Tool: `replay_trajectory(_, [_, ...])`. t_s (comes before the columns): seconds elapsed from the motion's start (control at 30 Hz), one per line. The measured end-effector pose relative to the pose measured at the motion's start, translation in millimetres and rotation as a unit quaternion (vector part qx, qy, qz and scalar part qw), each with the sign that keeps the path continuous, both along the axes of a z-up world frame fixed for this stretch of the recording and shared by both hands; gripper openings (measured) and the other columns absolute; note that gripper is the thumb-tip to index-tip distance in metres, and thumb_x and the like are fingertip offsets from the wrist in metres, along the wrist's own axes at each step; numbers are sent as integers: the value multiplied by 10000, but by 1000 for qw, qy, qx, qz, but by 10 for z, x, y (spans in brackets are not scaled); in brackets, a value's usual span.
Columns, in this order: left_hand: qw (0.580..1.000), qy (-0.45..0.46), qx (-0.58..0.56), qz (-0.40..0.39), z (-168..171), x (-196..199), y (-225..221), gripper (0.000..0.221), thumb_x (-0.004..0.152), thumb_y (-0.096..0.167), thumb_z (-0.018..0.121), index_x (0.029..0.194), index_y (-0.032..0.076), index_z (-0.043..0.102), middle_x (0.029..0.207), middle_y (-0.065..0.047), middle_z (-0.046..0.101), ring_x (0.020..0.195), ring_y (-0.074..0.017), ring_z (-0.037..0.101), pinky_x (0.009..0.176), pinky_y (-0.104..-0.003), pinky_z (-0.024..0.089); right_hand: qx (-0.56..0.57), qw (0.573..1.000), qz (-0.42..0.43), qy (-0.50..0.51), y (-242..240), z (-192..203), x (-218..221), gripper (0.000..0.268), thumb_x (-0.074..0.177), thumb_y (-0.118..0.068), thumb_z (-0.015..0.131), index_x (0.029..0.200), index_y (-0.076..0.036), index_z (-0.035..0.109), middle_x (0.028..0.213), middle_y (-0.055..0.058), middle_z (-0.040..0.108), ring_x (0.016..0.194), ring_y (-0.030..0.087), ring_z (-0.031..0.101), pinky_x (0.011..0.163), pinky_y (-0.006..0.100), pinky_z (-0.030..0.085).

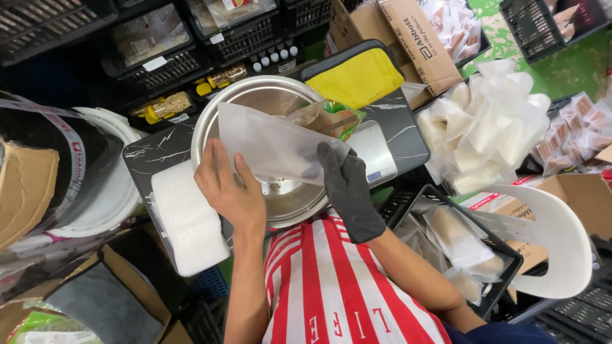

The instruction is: Scooping spice from a large container into small plastic bags and weighing them on a digital scale.

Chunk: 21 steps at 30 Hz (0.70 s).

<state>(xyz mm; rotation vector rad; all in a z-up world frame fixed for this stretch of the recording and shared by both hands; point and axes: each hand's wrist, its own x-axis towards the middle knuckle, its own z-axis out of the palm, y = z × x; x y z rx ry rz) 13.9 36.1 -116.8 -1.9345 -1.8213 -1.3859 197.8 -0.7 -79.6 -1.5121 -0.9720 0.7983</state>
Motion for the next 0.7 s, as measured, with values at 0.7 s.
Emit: replay_trajectory(0.7, [867, -369, -285, -174, 708, -330, -311, 88, 1020, -13, 692, 932, -10, 703, 882, -161, 734, 916, -212, 653, 916, -435, 516, -123, 979, 62, 151, -235, 81, 346, 451, 1038, -370, 727, 732, -46, 790, 641, 135, 661, 671, 105, 605, 669, 280, 560])
